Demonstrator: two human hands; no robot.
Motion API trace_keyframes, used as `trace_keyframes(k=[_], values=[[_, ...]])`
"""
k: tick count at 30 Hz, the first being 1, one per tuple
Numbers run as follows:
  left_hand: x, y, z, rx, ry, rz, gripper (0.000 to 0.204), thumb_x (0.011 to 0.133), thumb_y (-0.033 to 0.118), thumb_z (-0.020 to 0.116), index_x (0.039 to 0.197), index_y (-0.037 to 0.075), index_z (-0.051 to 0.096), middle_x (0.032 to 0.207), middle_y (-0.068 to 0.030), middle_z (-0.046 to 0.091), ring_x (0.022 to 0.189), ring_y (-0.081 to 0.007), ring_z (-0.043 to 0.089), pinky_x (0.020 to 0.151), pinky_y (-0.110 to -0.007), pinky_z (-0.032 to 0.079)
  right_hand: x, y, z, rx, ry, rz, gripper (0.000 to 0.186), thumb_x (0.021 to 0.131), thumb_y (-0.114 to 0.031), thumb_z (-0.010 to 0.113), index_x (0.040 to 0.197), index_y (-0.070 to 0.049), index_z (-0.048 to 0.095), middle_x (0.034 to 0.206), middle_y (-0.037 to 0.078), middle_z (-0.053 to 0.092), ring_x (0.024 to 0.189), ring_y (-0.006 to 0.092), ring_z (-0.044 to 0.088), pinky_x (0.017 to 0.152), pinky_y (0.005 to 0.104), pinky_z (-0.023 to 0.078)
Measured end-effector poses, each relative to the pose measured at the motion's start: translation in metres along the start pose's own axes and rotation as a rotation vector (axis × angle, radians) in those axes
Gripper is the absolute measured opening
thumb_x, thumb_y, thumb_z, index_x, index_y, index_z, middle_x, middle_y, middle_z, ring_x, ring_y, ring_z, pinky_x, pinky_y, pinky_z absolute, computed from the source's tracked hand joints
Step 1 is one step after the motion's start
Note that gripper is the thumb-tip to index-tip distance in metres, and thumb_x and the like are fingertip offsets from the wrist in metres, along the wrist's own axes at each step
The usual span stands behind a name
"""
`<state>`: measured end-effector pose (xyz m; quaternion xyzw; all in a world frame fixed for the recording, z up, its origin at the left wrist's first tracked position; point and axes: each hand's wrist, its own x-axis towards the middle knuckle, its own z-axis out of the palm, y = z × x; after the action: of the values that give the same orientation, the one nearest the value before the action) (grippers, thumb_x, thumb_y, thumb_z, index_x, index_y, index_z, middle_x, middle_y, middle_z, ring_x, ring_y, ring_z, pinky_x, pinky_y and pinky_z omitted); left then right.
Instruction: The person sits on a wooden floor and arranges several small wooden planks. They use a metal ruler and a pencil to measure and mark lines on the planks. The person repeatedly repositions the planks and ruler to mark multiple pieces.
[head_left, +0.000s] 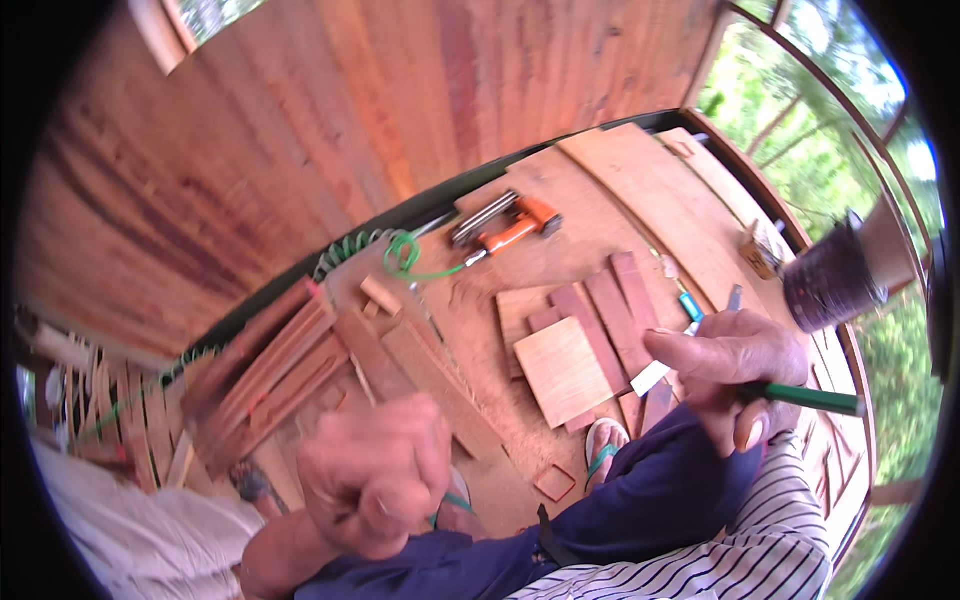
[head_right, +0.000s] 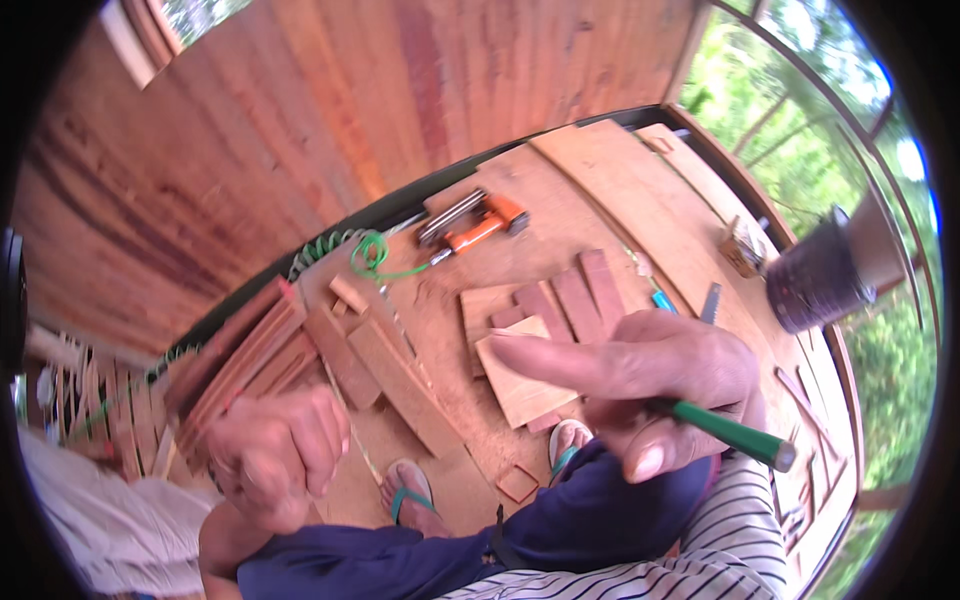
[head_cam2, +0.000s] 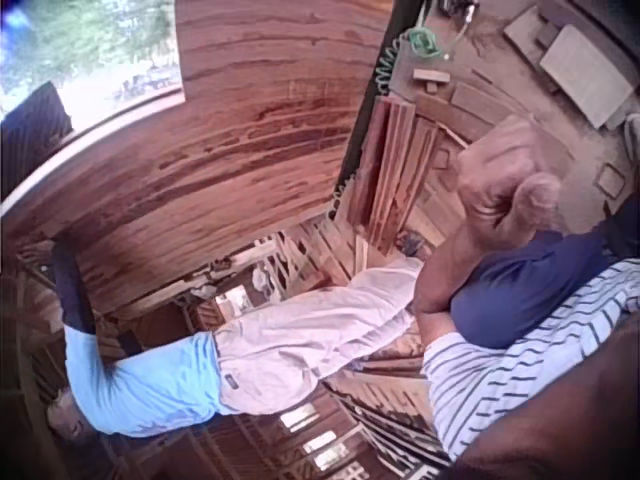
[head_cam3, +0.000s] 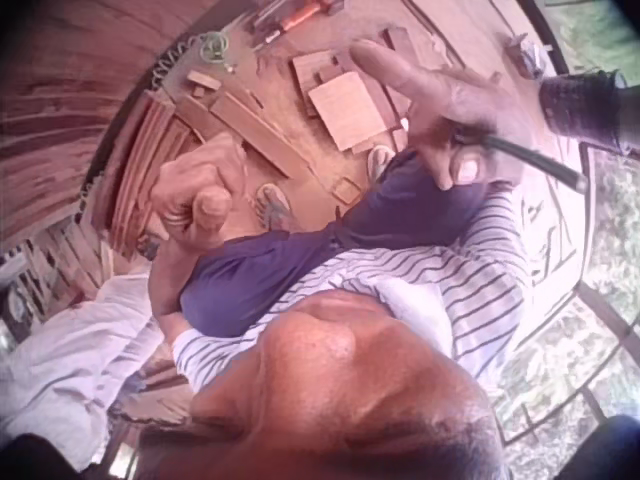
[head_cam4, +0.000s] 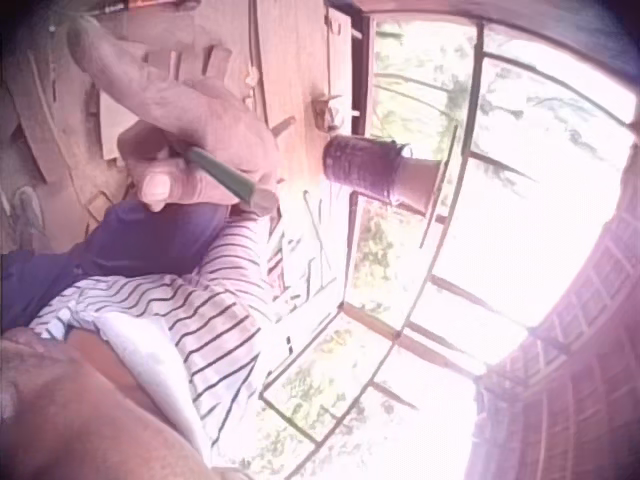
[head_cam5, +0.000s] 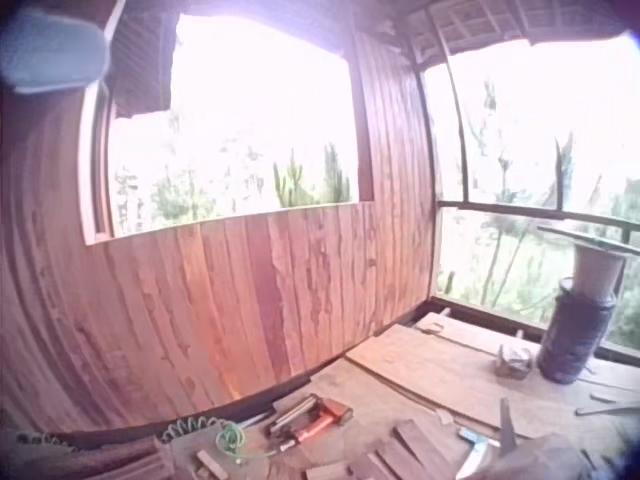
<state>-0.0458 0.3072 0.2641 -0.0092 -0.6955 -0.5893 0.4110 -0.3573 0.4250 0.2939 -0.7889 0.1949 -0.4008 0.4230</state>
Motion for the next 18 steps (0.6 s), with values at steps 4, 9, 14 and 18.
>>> trace_keyframes(k=[4, 9, 14, 18], values=[[-0.014, 0.000, -0.013, 0.205, -0.424, -0.099, 0.050, 0.103, 0.027, 0.062, 0.060, 0.003, 0.054, 0.070, -0.0097, 0.069, 0.070, -0.0267, 0.068, 0.065, -0.040, 0.053, 0.011, -0.022, 0.016, 0.150, 0.024, -0.220, 0.067, 0.107, -0.018, 0.056, 0.136, 0.036, 0.028, 0.068, 0.015, 0.063, 0.047, 0.0216, 0.059, 0.043, 0.0344, 0.044], [0.022, -0.071, 0.037, 0.099, -0.567, -0.068, 0.052, 0.100, 0.028, 0.067, 0.060, 0.004, 0.045, 0.058, -0.0093, 0.044, 0.051, -0.0242, 0.046, 0.051, -0.037, 0.032, -0.048, -0.040, 0.045, 0.137, -0.020, -0.428, 0.043, 0.108, -0.015, 0.046, 0.122, 0.025, 0.054, 0.065, 0.011, 0.049, 0.048, 0.0268, 0.048, 0.043, 0.0431, 0.034], [0.040, -0.105, 0.045, 0.111, -0.553, -0.174, 0.050, 0.098, 0.027, 0.068, 0.061, 0.003, 0.045, 0.058, -0.0083, 0.043, 0.052, -0.0217, 0.043, 0.051, -0.037, 0.032, -0.077, -0.035, 0.042, 0.054, 0.109, -0.456, 0.039, 0.107, -0.016, 0.048, 0.116, 0.020, 0.058, 0.063, 0.010, 0.048, 0.046, 0.0260, 0.048, 0.043, 0.0418, 0.033], [0.062, -0.139, 0.070, 0.130, -0.562, -0.261, 0.050, 0.098, 0.026, 0.067, 0.060, 0.003, 0.043, 0.058, -0.0073, 0.042, 0.052, -0.0207, 0.041, 0.051, -0.036, 0.033, -0.110, -0.039, 0.035, -0.005, 0.241, -0.474, 0.036, 0.105, -0.017, 0.050, 0.111, 0.017, 0.061, 0.062, 0.009, 0.048, 0.045, 0.0254, 0.047, 0.043, 0.0408, 0.032]])
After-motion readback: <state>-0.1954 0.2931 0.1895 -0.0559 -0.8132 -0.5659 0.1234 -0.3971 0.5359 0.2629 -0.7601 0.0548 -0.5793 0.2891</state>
